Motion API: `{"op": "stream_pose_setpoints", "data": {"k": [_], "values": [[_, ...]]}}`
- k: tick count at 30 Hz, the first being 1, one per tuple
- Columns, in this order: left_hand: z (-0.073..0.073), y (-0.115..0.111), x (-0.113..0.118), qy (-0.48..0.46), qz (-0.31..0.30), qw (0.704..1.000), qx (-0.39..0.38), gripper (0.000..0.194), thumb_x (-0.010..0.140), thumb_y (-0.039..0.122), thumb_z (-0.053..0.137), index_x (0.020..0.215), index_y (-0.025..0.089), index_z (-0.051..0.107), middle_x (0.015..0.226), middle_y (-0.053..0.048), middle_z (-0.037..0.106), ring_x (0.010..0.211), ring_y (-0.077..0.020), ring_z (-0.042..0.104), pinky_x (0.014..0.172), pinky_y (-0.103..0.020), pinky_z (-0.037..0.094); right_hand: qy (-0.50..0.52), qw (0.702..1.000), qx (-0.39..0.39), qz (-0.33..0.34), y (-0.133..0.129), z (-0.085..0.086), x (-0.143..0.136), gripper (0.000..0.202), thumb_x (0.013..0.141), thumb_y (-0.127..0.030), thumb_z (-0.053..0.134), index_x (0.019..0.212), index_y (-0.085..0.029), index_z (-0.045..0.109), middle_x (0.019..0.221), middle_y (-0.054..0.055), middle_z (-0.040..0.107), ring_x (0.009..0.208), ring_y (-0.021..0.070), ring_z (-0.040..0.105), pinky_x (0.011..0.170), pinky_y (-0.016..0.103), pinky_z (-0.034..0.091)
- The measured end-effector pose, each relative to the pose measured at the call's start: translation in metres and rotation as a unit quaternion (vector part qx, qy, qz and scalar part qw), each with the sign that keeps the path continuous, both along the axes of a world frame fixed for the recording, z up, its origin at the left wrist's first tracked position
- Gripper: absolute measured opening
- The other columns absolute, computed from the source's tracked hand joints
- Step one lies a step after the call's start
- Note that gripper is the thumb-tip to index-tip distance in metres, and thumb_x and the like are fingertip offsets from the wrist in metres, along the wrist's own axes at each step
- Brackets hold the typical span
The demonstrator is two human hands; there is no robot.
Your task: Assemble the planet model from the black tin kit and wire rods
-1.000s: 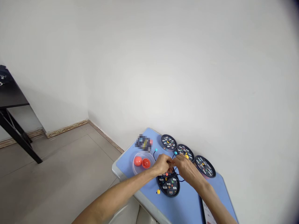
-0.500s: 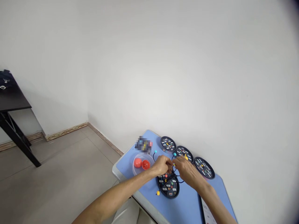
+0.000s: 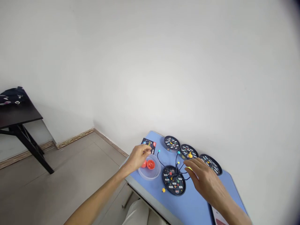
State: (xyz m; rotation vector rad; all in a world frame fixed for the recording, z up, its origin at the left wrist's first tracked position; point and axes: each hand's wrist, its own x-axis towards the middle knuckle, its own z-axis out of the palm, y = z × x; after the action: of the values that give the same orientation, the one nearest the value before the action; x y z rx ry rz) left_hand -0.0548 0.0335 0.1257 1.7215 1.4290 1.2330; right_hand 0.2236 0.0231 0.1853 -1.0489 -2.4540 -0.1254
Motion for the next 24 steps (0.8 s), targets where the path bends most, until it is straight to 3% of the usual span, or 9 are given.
{"op": "stream_pose_setpoints", "data": {"k": [4, 6, 8, 11, 14, 17, 20, 24], "values": [[-0.015, -0.022, -0.022, 0.081, 0.047, 0.996, 0.005, 0.018, 0.083, 0.023, 0.055, 0.092, 0.018, 0.071, 0.094, -0.007, 0.071, 0.085, -0.0225, 0.063, 0.086, -0.038, 0.048, 0.04, 0.997, -0.053, 0.028, -0.041, -0.009, -0.032, 0.021, 0.096, -0.022, 0.042, 0.103, -0.023, 0.062, 0.102, 0.009, 0.069, 0.078, 0.0184, 0.067, 0.066, 0.027, 0.052], [-0.027, -0.027, -0.021, 0.13, 0.05, 0.99, 0.021, 0.019, 0.084, 0.024, 0.057, 0.096, 0.018, 0.071, 0.107, -0.01, 0.069, 0.102, -0.0268, 0.059, 0.095, -0.043, 0.045, 0.006, 0.996, -0.068, 0.056, -0.052, -0.015, -0.056, 0.021, 0.095, -0.019, 0.043, 0.101, -0.021, 0.063, 0.097, 0.009, 0.069, 0.08, 0.0198, 0.067, 0.065, 0.028, 0.051], [-0.036, -0.027, -0.016, 0.216, 0.053, 0.974, 0.049, 0.024, 0.085, 0.026, 0.058, 0.104, 0.017, 0.069, 0.129, -0.013, 0.059, 0.123, -0.0308, 0.048, 0.104, -0.046, 0.039, -0.074, 0.993, -0.089, 0.03, -0.054, -0.02, -0.083, 0.021, 0.094, -0.016, 0.045, 0.095, -0.021, 0.065, 0.094, 0.009, 0.069, 0.082, 0.0224, 0.066, 0.066, 0.031, 0.051], [-0.042, -0.02, -0.008, 0.32, 0.053, 0.945, 0.037, 0.035, 0.085, 0.025, 0.059, 0.118, 0.016, 0.064, 0.148, -0.015, 0.041, 0.138, -0.0352, 0.029, 0.109, -0.049, 0.033, -0.201, 0.972, -0.107, -0.053, -0.039, -0.022, -0.121, 0.022, 0.09, -0.009, 0.048, 0.101, -0.015, 0.066, 0.103, 0.013, 0.069, 0.097, 0.0271, 0.064, 0.071, 0.034, 0.051], [-0.039, -0.012, -0.004, 0.372, 0.027, 0.928, -0.021, 0.037, 0.083, 0.024, 0.058, 0.12, 0.016, 0.062, 0.15, -0.015, 0.038, 0.139, -0.036, 0.029, 0.109, -0.048, 0.031, -0.226, 0.964, -0.113, -0.083, -0.017, -0.027, -0.147, 0.026, 0.086, -0.003, 0.052, 0.108, -0.009, 0.064, 0.106, 0.018, 0.067, 0.104, 0.0291, 0.062, 0.076, 0.035, 0.052], [-0.035, -0.007, -0.003, 0.393, 0.001, 0.918, -0.046, 0.033, 0.083, 0.022, 0.055, 0.114, 0.016, 0.064, 0.143, -0.017, 0.045, 0.132, -0.0348, 0.039, 0.105, -0.046, 0.035, -0.254, 0.954, -0.126, -0.102, 0.0, -0.038, -0.163, 0.026, 0.089, -0.01, 0.058, 0.114, -0.006, 0.061, 0.11, 0.018, 0.066, 0.103, 0.0267, 0.063, 0.082, 0.037, 0.053], [-0.037, -0.003, -0.002, 0.399, -0.007, 0.916, -0.054, 0.032, 0.082, 0.017, 0.052, 0.111, 0.013, 0.065, 0.13, -0.019, 0.056, 0.123, -0.0341, 0.047, 0.099, -0.045, 0.039, -0.283, 0.942, -0.147, -0.103, 0.012, -0.053, -0.171, 0.032, 0.092, -0.031, 0.06, 0.12, -0.015, 0.059, 0.119, 0.009, 0.062, 0.1, 0.0219, 0.064, 0.084, 0.042, 0.054], [-0.043, 0.003, -0.001, 0.402, -0.014, 0.913, -0.067, 0.031, 0.082, 0.01, 0.046, 0.105, 0.012, 0.066, 0.116, -0.017, 0.064, 0.113, -0.0313, 0.054, 0.095, -0.042, 0.041, -0.307, 0.933, -0.164, -0.095, 0.021, -0.067, -0.174, 0.035, 0.092, -0.033, 0.061, 0.122, -0.016, 0.057, 0.122, 0.009, 0.061, 0.101, 0.0221, 0.063, 0.085, 0.043, 0.054]]}}
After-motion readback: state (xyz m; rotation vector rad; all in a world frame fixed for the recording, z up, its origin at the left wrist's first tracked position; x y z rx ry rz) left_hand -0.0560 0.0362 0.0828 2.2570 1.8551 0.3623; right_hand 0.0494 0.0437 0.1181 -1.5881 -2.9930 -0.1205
